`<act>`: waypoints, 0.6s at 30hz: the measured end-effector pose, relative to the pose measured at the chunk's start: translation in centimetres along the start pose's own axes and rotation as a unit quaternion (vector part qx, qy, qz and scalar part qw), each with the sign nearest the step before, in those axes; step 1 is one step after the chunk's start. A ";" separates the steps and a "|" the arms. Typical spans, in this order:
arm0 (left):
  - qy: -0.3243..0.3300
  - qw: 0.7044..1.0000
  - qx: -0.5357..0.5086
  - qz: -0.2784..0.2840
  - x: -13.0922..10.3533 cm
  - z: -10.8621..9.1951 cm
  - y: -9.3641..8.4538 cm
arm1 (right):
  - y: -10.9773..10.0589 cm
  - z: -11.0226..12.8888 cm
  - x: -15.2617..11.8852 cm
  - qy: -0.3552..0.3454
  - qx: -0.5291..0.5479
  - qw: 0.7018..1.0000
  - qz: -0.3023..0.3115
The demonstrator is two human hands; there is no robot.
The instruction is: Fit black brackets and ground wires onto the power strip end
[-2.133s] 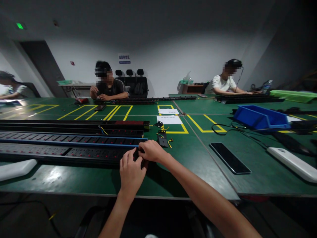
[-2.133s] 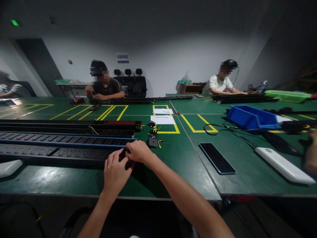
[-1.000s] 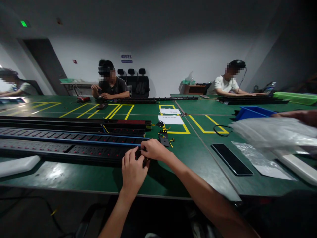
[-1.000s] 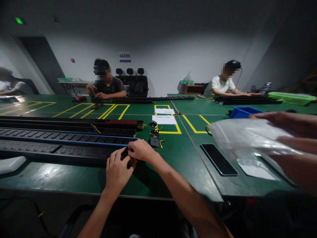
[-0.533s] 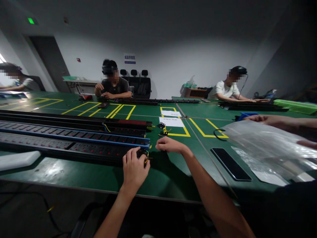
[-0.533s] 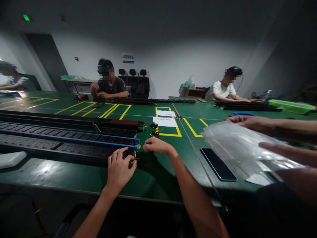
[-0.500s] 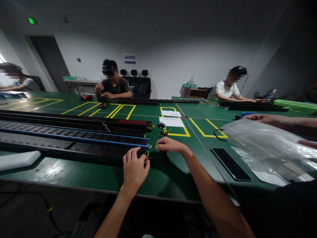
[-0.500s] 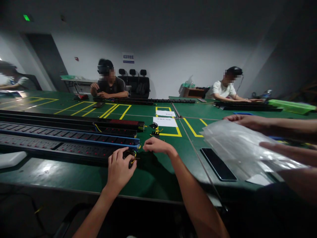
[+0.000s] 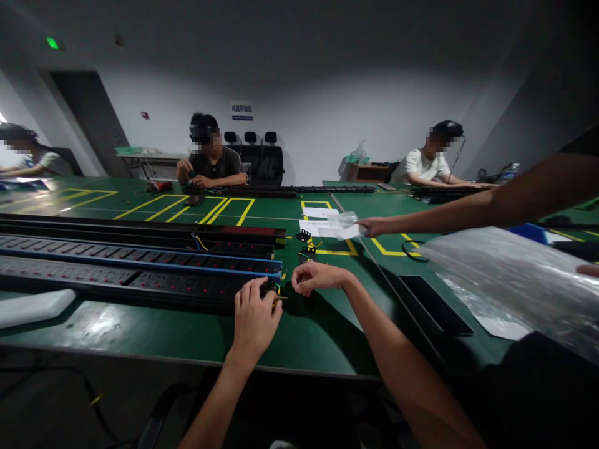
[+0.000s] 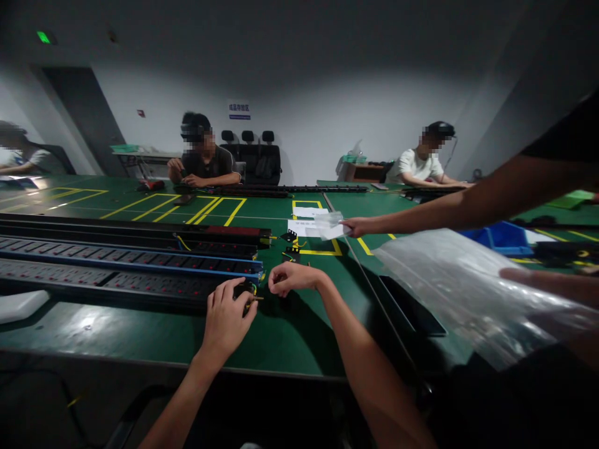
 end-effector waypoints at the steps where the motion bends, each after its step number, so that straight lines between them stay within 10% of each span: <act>1: 0.001 1.000 -0.001 0.000 0.0 0.0 0.0 | 0.2 -0.1 0.2 -0.005 0.009 1.000 0.003; 18: 0.012 1.000 0.001 0.004 -0.1 0.3 0.2 | 1.8 -0.6 1.7 -0.039 0.134 0.990 0.032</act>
Point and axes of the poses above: each hand's wrist, its own x-axis towards the middle knuckle, its own y-axis out of the palm, z = x × y, the point moved 5 cm from there along x, towards the middle knuckle, and after that the axes turned 12 degrees about x, right-handed, at the moved point
